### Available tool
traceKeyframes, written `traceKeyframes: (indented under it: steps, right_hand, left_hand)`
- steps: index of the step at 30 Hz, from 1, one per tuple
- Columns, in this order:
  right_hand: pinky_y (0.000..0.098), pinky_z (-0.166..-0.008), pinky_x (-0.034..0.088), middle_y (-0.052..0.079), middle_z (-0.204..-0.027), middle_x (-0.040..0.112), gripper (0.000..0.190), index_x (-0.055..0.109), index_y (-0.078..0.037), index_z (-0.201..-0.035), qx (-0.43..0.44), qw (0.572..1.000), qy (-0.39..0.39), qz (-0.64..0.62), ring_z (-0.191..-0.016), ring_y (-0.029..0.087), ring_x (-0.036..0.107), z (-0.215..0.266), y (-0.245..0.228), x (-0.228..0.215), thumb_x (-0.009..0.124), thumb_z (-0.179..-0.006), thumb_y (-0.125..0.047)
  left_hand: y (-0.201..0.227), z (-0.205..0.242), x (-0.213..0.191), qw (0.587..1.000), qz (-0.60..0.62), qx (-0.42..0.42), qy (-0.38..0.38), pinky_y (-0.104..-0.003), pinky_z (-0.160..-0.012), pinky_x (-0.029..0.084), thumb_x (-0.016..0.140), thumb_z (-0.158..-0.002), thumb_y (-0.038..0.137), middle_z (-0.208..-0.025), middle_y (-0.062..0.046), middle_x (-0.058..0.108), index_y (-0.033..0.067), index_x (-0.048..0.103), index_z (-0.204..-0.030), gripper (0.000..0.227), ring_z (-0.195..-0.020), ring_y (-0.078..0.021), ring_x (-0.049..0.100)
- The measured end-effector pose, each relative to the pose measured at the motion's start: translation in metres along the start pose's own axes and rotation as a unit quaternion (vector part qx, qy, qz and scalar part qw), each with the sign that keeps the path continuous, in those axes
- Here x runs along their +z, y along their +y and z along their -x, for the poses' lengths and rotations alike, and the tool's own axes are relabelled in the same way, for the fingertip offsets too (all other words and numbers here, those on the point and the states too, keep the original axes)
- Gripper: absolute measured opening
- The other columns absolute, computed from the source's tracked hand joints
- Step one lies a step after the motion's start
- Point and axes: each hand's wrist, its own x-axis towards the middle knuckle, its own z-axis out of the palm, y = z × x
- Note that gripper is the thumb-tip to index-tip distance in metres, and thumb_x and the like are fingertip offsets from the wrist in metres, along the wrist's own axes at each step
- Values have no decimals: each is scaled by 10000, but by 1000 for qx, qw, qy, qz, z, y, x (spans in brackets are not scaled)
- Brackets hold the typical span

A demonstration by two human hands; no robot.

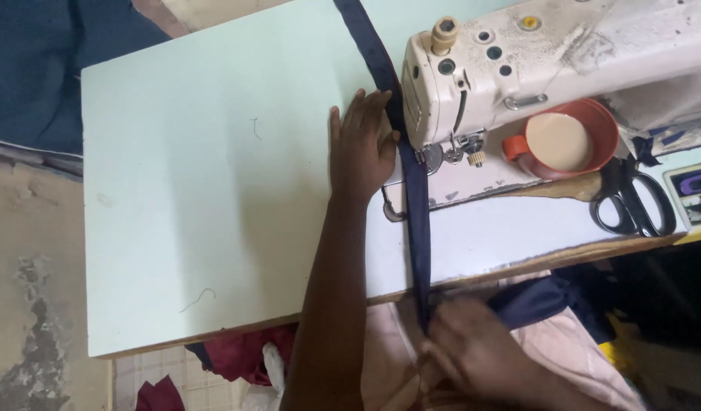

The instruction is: Folding and preparing a long strip of fabric at a sewing workstation for subsequent machine sewing.

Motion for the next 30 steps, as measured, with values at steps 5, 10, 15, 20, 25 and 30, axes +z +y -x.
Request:
traceKeyframes:
  steps: [5, 10, 15, 20, 25, 30]
  right_hand:
    - [485, -674, 587, 106, -944, 688, 159, 743, -124, -979, -71, 989, -92, -87, -831, 347, 717, 41, -20, 0, 675, -966, -267]
    - [379, -640, 640, 28, -709, 815, 209, 803, -147, -893, 214, 929, 12, -300, -689, 246, 819, 41, -2, -45, 628, -945, -250]
    - [370, -600, 578, 179, -890, 779, 253, 720, -3, -1166, 440, 789, 30, -429, -705, 246, 719, 52, 33, -5, 691, -920, -50]
    - [295, -524, 563, 189, -862, 783, 274, 736, 81, -1129, 443, 745, 15, -498, -666, 214, 706, 46, 13, -1, 745, -866, 5]
    - [285, -526, 433, 53, -713, 515, 90, 680, 52, -920, 425, 724, 84, -537, -619, 156, 530, 63, -4, -25, 741, -895, -9]
    - [297, -653, 461, 64, -847, 565, 178, 549, -79, -982, 488, 516, 63, -701, -726, 170, 578, 71, -14, -35, 704, -909, -33]
  left_hand:
    - [42, 74, -14, 993, 102, -29, 59, -691, -1191, 310, 618, -1009, 251, -1403, -64, 577, 204, 479, -1476, 490, -1397, -356, 529]
    - [95, 189, -22, 964, 125, -101, 212, -370, -803, 560, 758, -946, 215, -932, 3, 656, 153, 695, -1069, 151, -840, -213, 701]
    - [157, 241, -30, 964, 122, -234, 8, -401, -682, 545, 845, -793, 494, -714, 4, 648, 192, 674, -921, 370, -701, -234, 703]
    - [156, 254, -29, 851, 338, -394, -84, -318, -538, 507, 838, -849, 291, -648, -40, 656, 144, 681, -815, 218, -603, -143, 619]
    - [170, 259, -40, 636, 625, -444, -87, -165, -431, 565, 830, -904, 204, -716, 0, 638, 87, 739, -949, 154, -583, -67, 644]
    - [170, 260, -38, 568, 695, -410, -160, -161, -501, 389, 771, -907, 253, -857, 25, 683, 71, 706, -1245, 389, -656, -39, 582]
